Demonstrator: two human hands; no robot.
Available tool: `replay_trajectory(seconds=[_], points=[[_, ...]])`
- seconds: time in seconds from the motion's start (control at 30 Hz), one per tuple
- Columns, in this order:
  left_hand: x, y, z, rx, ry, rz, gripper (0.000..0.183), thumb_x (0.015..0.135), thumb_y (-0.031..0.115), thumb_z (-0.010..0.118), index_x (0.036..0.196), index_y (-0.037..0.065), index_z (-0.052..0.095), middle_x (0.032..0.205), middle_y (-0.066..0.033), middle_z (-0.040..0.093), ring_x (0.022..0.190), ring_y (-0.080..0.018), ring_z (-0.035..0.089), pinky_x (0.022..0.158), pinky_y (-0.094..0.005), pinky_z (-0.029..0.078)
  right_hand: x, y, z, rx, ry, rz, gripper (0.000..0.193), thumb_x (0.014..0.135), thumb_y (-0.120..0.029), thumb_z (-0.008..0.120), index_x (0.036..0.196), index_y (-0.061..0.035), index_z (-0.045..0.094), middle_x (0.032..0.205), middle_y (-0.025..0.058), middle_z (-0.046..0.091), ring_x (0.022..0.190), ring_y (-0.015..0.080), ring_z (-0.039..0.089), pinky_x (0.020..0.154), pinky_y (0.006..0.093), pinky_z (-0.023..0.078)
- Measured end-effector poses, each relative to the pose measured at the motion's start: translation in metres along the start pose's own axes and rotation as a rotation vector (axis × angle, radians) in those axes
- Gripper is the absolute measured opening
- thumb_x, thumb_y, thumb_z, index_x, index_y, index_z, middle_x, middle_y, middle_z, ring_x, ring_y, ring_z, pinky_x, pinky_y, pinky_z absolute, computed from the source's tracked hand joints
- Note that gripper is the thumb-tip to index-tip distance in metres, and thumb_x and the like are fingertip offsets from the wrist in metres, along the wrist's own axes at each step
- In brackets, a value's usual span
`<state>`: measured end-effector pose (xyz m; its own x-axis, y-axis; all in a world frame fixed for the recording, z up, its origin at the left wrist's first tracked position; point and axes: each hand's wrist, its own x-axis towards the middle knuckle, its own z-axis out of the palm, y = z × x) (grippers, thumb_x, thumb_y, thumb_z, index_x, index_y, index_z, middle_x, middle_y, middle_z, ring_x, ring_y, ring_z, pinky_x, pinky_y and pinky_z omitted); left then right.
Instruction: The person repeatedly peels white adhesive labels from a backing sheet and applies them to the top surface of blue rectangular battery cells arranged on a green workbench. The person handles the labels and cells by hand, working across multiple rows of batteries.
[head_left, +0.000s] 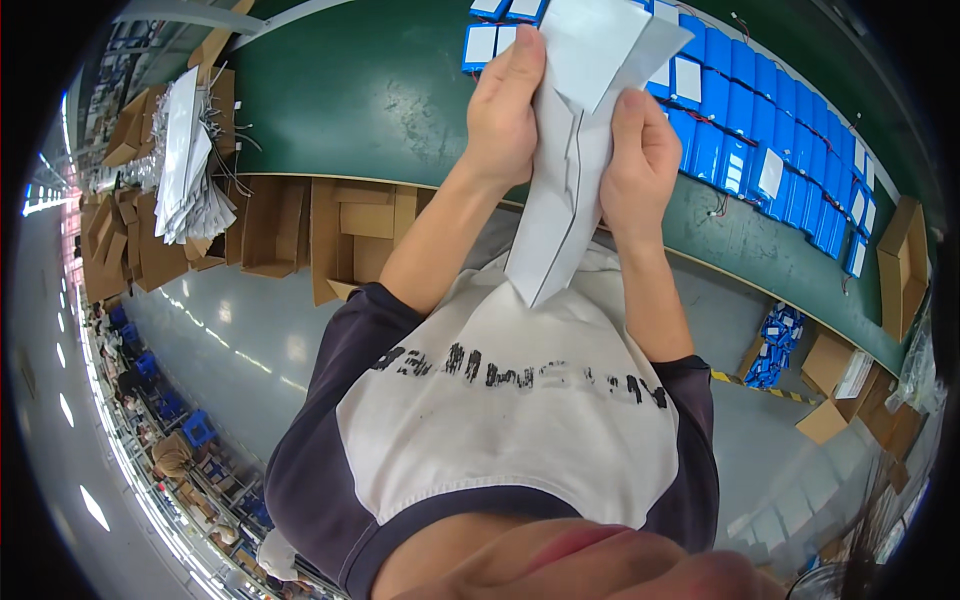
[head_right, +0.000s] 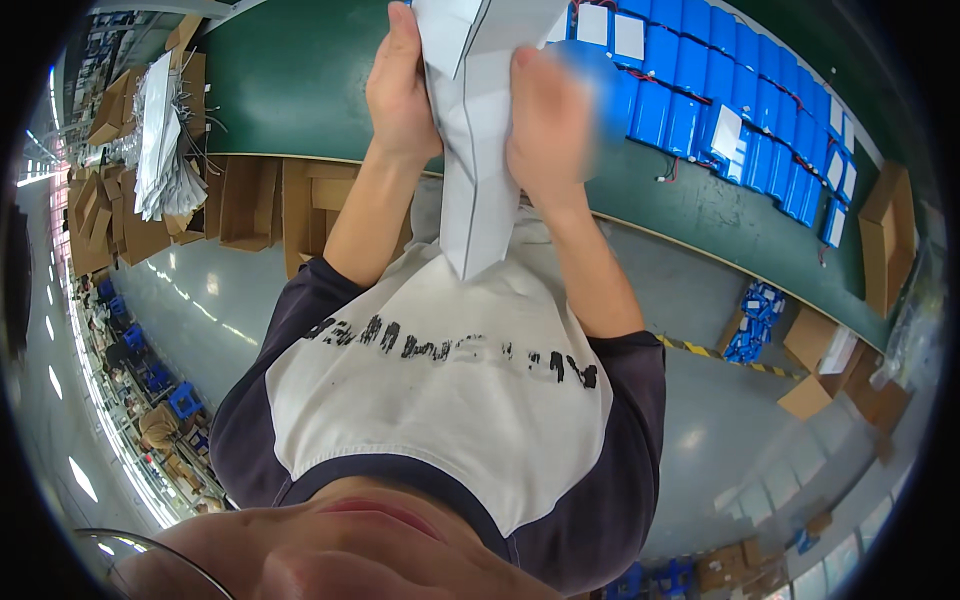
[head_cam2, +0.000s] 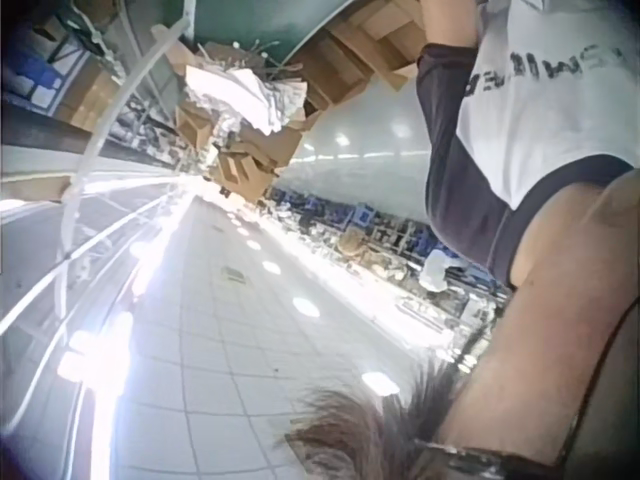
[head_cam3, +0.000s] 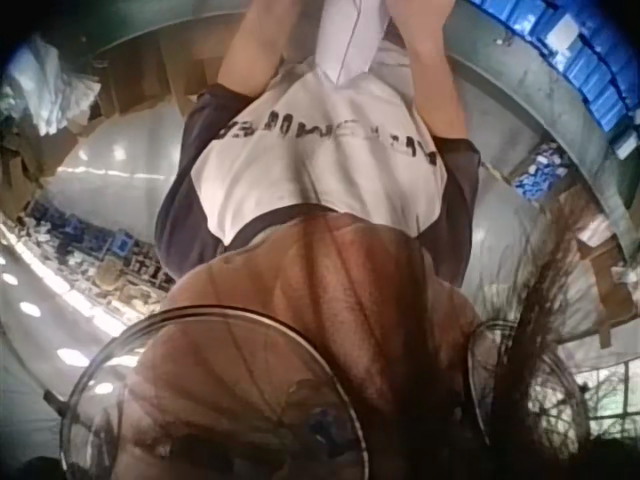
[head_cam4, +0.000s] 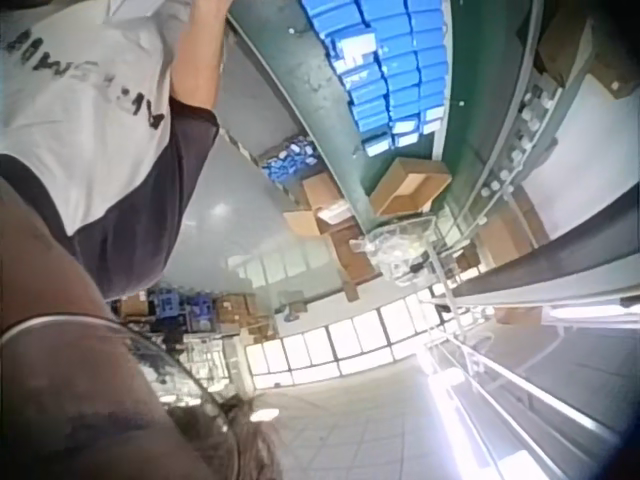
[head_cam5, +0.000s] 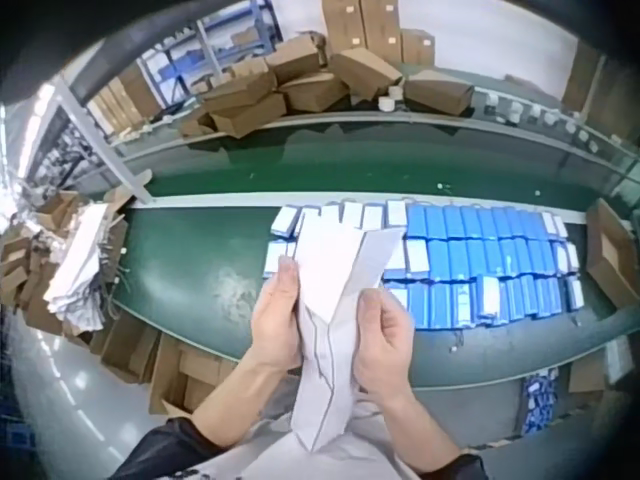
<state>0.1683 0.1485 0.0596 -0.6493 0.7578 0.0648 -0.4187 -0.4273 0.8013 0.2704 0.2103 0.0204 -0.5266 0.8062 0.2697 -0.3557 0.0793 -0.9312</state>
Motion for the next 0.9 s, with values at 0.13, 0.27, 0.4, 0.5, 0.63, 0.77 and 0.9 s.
replay_trajectory(seconds=[0.13,0.27,0.4,0.5,0.63,0.77,0.9], points=[[0.022,0.013,-0.043,0.582,-0.124,0.198,0.044,0.113,0.037,0.041,0.123,0.003,0.066,0.091,0.0036,0.066,0.077,-0.0064,0.057,0.069,-0.023,0.046,0.016,-0.01,-0.013,-0.307,0.008,-0.064,0.032,0.109,-0.027,0.056,0.096,0.001,0.065,0.064,-0.0039,0.05,0.061,0.0046,0.036,0.052,0.0257,0.029],[0.035,0.012,-0.035,0.334,0.118,0.145,0.037,0.109,0.039,0.054,0.094,0.008,0.067,0.08,0.0011,0.066,0.069,-0.01,0.058,0.063,-0.0274,0.047,0.003,-0.007,-0.009,-0.247,-0.068,-0.014,0.03,0.108,-0.024,0.058,0.094,0.0008,0.064,0.062,-0.0037,0.047,0.061,0.0047,0.035,0.052,0.026,0.029],[0.041,0.013,-0.031,0.215,0.18,-0.133,0.048,0.111,0.048,0.046,0.094,0.007,0.067,0.083,0.0069,0.058,0.074,-0.0037,0.049,0.069,-0.0233,0.044,0.004,-0.005,0.005,-0.272,0.004,-0.091,0.033,0.109,-0.023,0.057,0.084,-0.0004,0.056,0.062,-0.004,0.042,0.06,0.0047,0.034,0.051,0.0265,0.027],[0.017,0.009,-0.022,0.407,0.086,0.024,0.04,0.112,0.037,0.043,0.111,0.004,0.066,0.084,0.0033,0.06,0.071,-0.0072,0.049,0.067,-0.0247,0.042,0.012,-0.002,-0.012,-0.355,0.176,-0.124,0.038,0.109,-0.022,0.055,0.077,-0.0027,0.047,0.062,-0.0054,0.038,0.06,0.0041,0.031,0.051,0.0267,0.025],[-0.03,-0.018,-0.038,0.893,-0.002,0.117,0.034,0.112,0.028,0.042,0.106,0.001,0.06,0.073,-0.0029,0.052,0.07,-0.0096,0.041,0.066,-0.0267,0.041,0.024,-0.011,-0.018,-0.241,0.237,-0.144,0.034,0.11,-0.021,0.052,0.08,-0.0053,0.047,0.064,-0.0073,0.037,0.06,0.0026,0.028,0.052,0.0253,0.024],[-0.035,-0.033,-0.04,0.94,0.207,0.155,0.036,0.113,0.03,0.043,0.109,0.0,0.062,0.078,-0.0036,0.059,0.075,-0.0085,0.048,0.068,-0.026,0.044,0.0,-0.013,-0.006,-0.2,0.145,-0.004,0.025,0.11,-0.022,0.053,0.091,-0.0052,0.053,0.066,-0.0065,0.044,0.06,0.0014,0.033,0.053,0.0235,0.026],[-0.034,-0.02,-0.022,0.195,0.121,-0.202,0.041,0.113,0.033,0.043,0.116,-0.001,0.065,0.101,-0.0055,0.071,0.088,-0.009,0.063,0.075,-0.0278,0.054,-0.017,0.008,-0.004,-0.065,0.086,0.082,0.021,0.109,-0.022,0.055,0.097,-0.005,0.056,0.068,-0.0049,0.051,0.061,0.0011,0.036,0.054,0.0229,0.027]])
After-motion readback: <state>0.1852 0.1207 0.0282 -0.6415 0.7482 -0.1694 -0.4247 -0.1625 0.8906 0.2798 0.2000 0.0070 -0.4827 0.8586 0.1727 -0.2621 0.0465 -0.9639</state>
